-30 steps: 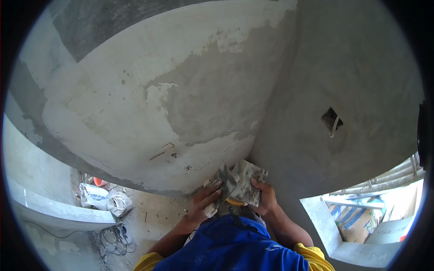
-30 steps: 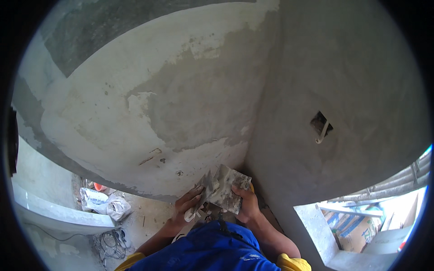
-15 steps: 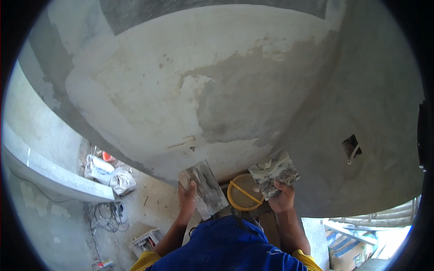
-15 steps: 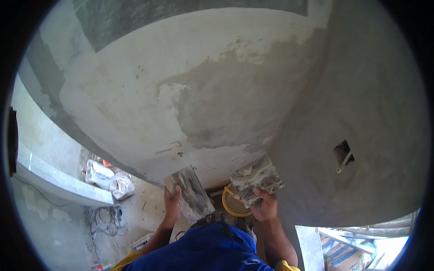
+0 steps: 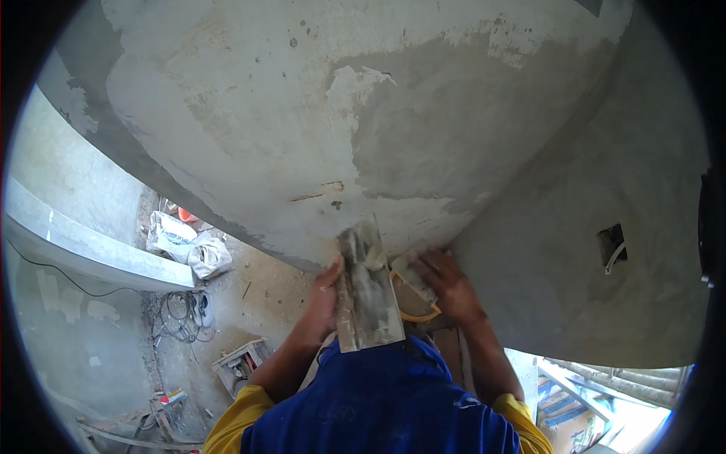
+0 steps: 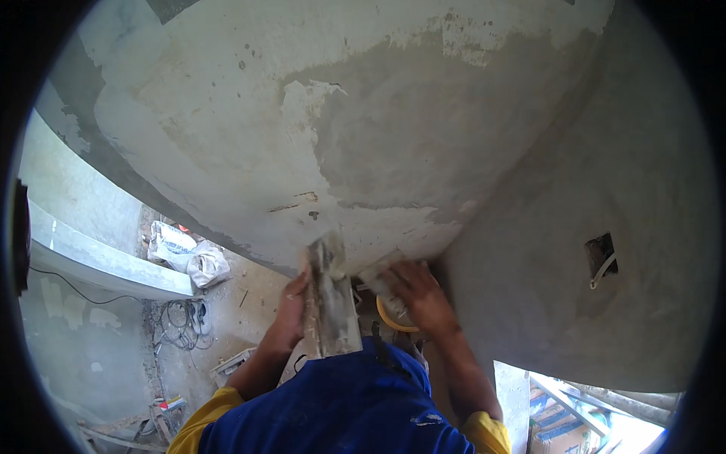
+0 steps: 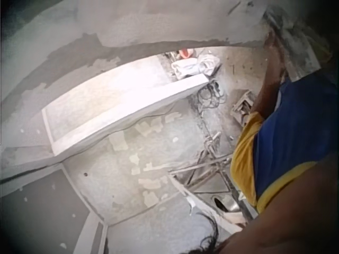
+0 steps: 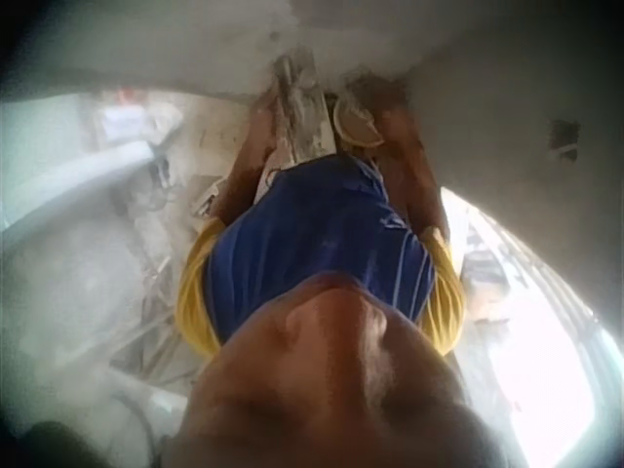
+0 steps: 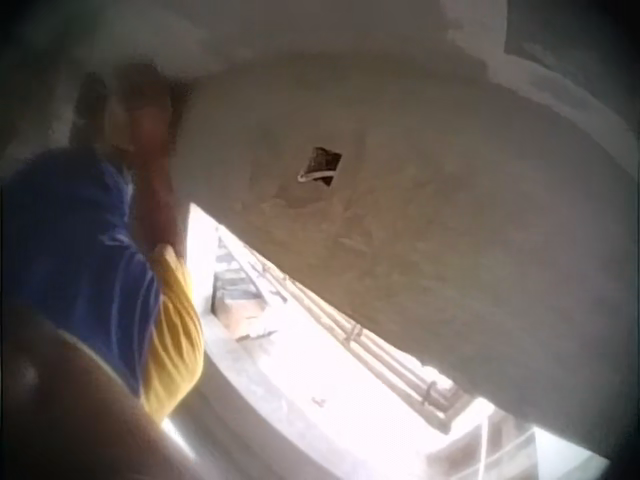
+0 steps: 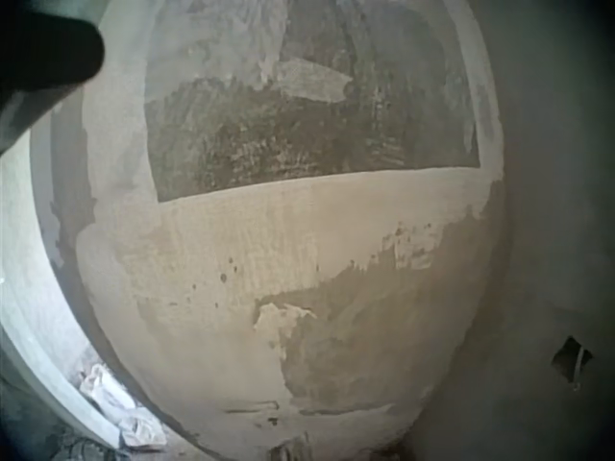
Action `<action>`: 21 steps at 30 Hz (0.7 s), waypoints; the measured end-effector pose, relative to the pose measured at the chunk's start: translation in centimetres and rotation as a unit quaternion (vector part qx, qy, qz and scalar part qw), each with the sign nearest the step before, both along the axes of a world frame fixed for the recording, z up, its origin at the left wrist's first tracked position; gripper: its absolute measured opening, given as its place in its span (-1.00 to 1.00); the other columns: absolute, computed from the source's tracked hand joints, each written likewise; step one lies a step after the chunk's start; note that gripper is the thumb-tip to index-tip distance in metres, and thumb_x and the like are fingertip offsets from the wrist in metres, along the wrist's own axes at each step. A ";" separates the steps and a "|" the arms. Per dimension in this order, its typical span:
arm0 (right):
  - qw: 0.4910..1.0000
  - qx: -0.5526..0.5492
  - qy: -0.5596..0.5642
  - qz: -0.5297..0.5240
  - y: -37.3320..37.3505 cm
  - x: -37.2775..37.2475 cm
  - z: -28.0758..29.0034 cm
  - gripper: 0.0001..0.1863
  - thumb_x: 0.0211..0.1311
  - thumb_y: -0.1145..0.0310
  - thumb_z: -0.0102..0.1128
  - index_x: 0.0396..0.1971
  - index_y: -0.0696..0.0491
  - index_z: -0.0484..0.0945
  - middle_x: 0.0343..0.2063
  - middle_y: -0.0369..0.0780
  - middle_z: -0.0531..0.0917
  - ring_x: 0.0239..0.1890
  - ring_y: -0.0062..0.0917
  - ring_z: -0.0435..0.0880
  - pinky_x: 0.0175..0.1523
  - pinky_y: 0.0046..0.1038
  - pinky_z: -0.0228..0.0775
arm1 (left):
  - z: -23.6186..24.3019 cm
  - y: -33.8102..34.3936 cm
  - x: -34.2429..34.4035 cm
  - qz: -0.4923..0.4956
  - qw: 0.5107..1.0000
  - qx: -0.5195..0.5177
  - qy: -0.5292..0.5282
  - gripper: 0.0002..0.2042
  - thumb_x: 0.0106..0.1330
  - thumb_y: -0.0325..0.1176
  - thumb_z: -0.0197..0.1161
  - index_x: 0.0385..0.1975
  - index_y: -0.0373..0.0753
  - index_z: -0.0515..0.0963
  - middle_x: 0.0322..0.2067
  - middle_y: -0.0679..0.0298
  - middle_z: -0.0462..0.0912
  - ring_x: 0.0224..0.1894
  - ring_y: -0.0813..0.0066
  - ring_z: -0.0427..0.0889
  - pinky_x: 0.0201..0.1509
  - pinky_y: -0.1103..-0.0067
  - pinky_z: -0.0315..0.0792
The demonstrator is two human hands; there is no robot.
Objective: The person scoops plaster from containers using putty knives, mixes it between the blades, and applies the plaster onto the walls and corner.
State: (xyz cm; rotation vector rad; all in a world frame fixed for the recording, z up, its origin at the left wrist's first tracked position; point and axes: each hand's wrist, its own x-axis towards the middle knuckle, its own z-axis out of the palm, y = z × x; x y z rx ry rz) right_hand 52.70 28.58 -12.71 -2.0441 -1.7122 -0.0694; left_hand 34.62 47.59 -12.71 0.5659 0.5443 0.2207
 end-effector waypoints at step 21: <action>0.335 0.285 0.897 0.037 -1.6 -0.4 2.1 -0.59 0.28 0.43 0.00 0.12 0.17 0.31 -0.04 -0.07 0.55 -0.04 -0.22 0.59 0.02 -0.10 0.49 | -3.8 -0.9 2.8 0.063 0.629 0.768 -0.100 -0.69 0.23 -0.43 0.19 -0.06 -0.41 0.40 -0.30 -0.03 0.62 -0.31 0.09 0.66 -0.20 0.37 0.50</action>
